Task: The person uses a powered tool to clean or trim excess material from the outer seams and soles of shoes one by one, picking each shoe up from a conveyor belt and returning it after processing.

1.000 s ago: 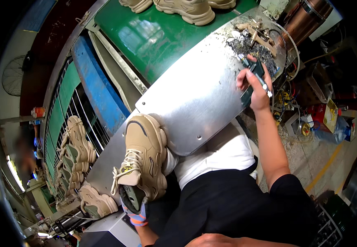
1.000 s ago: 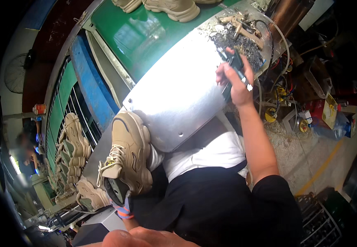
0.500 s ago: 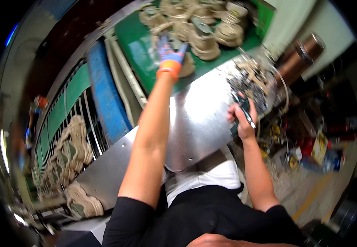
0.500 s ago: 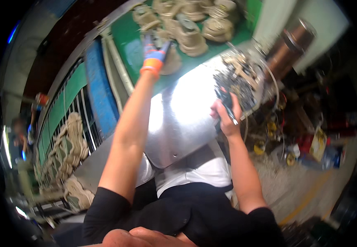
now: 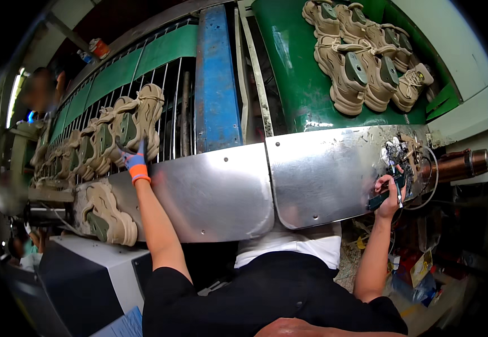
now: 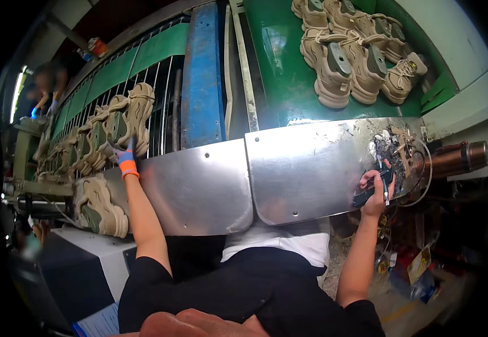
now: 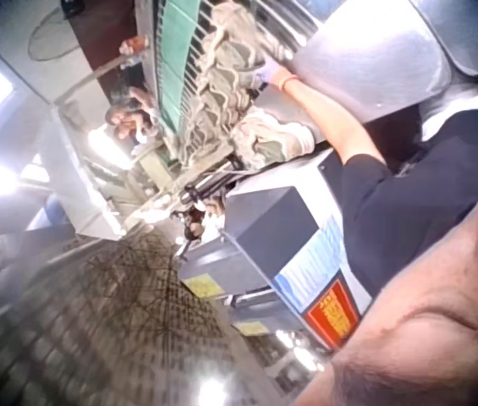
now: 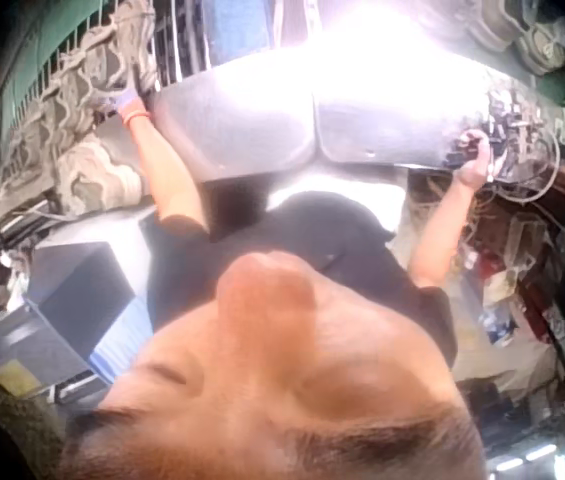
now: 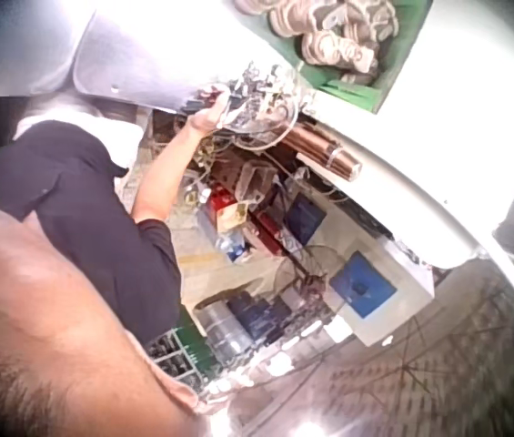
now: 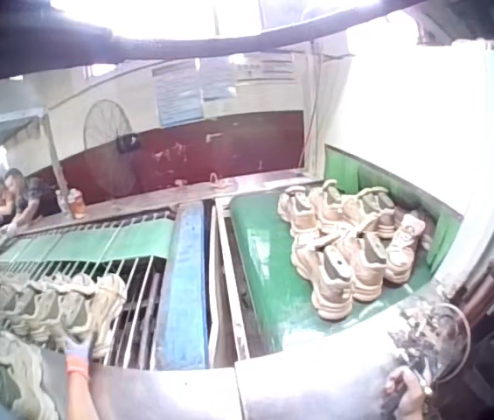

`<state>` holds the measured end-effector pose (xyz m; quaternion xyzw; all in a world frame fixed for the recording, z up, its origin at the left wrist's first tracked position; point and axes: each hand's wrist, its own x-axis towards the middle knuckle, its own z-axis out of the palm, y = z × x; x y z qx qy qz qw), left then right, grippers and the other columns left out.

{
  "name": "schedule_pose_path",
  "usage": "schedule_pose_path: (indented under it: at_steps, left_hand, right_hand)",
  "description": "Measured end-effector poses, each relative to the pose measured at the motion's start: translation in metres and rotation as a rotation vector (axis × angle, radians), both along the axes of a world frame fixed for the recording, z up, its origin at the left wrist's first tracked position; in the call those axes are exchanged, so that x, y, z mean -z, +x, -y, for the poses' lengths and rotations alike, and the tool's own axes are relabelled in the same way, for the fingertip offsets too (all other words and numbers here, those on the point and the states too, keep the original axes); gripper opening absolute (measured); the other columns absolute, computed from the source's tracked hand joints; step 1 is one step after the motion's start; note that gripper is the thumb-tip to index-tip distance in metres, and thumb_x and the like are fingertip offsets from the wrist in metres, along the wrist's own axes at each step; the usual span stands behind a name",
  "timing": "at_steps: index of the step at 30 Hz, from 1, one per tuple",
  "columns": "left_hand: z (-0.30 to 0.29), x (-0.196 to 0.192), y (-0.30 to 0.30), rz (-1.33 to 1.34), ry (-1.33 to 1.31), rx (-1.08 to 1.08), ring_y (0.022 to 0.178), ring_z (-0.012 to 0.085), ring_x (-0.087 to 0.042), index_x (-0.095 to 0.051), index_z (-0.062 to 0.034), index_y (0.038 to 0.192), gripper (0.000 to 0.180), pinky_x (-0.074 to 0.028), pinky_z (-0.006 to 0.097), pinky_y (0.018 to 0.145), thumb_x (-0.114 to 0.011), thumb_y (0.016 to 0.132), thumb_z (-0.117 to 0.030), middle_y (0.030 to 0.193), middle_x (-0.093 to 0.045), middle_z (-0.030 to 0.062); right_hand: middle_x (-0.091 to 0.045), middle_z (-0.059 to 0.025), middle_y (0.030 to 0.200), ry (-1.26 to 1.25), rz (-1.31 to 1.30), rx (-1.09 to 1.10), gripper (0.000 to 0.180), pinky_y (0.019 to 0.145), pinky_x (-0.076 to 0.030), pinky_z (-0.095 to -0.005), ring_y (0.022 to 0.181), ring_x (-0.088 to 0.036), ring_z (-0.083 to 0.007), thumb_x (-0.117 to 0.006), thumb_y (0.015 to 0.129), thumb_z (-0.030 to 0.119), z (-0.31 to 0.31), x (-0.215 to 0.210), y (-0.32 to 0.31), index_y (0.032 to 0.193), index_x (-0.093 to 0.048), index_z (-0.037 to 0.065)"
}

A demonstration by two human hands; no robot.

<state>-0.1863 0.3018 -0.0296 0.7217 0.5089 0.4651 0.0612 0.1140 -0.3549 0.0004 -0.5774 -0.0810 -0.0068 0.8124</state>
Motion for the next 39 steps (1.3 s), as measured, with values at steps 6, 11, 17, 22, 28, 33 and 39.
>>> schedule_pose_path:
  at_steps: [6,11,17,22,28,33,39]
  left_hand:
    - [-0.066,0.044,-0.030,0.194,-0.147,-0.039,0.091,0.0274,-0.064,-0.061,0.0037,0.119,0.064,-0.052,0.038,0.083,-0.084,0.073,-0.035,0.110,-0.068,0.0182]
    - [0.001,-0.010,0.017,0.981,-0.408,0.239,0.088,0.0240,-0.063,-0.064,0.0071,0.107,0.050,-0.054,0.037,0.079,-0.074,0.081,-0.034,0.108,-0.066,0.0133]
    - [0.006,-0.011,0.002,0.729,-0.355,0.627,0.097,0.0171,-0.059,-0.065,0.0050,0.109,0.033,-0.045,0.034,0.091,-0.054,0.095,-0.023,0.106,-0.065,0.0083]
    - [0.164,-0.053,-0.004,0.294,-0.395,0.834,0.103,0.0195,-0.059,-0.056,0.0005,0.125,0.040,-0.049,0.036,0.091,-0.066,0.086,-0.007,0.116,-0.062,0.0113]
    - [0.287,-0.110,0.027,0.380,-1.297,1.052,0.111,0.0203,-0.059,-0.049,0.0006,0.134,0.048,-0.049,0.035,0.093,-0.056,0.095,-0.026,0.126,-0.057,0.0122]
    - [0.186,-0.051,0.142,0.438,-0.479,0.852,0.106,0.0189,-0.058,-0.057,-0.0028,0.127,0.041,-0.046,0.032,0.092,-0.063,0.094,-0.027,0.120,-0.061,0.0105]
    - [0.170,-0.061,0.200,0.257,-1.292,0.859,0.090,0.0178,-0.063,-0.064,-0.0052,0.118,0.047,-0.050,0.032,0.082,-0.071,0.086,-0.039,0.104,-0.067,0.0083]
  right_hand:
    - [-0.059,-0.0068,0.077,-0.049,-0.022,0.011,0.048,0.054,-0.041,-0.0229,0.061,-0.054,-0.0132,-0.056,0.089,0.013,-0.006,-0.003,0.007,0.132,-0.040,0.000]
    - [-0.061,-0.0087,0.078,-0.084,0.006,0.073,0.046,0.055,-0.045,-0.0243,0.062,-0.057,-0.0147,-0.054,0.090,0.013,-0.002,-0.007,0.001,0.132,-0.042,-0.003]
    - [-0.063,-0.0091,0.080,-0.061,0.037,0.082,0.048,0.056,-0.046,-0.0239,0.063,-0.059,-0.0146,-0.056,0.090,0.017,-0.004,-0.002,-0.003,0.131,-0.044,-0.004]
    - [-0.063,-0.0093,0.079,-0.031,0.053,0.078,0.051,0.055,-0.046,-0.0236,0.064,-0.060,-0.0143,-0.057,0.089,0.018,0.002,0.001,-0.008,0.131,-0.043,-0.005]
    - [-0.063,-0.0095,0.082,0.000,0.038,0.079,0.050,0.058,-0.047,-0.0249,0.065,-0.059,-0.0145,-0.056,0.090,0.013,0.004,0.003,-0.005,0.132,-0.040,-0.006]
    - [-0.063,-0.0092,0.085,0.055,0.071,0.092,0.050,0.064,-0.049,-0.0267,0.070,-0.059,-0.0143,-0.054,0.092,0.015,-0.005,-0.004,-0.006,0.135,-0.037,-0.004]
    - [-0.063,-0.0090,0.088,0.117,0.063,0.198,0.049,0.064,-0.050,-0.0267,0.070,-0.060,-0.0143,-0.055,0.093,0.015,-0.004,-0.001,-0.005,0.135,-0.037,-0.003]
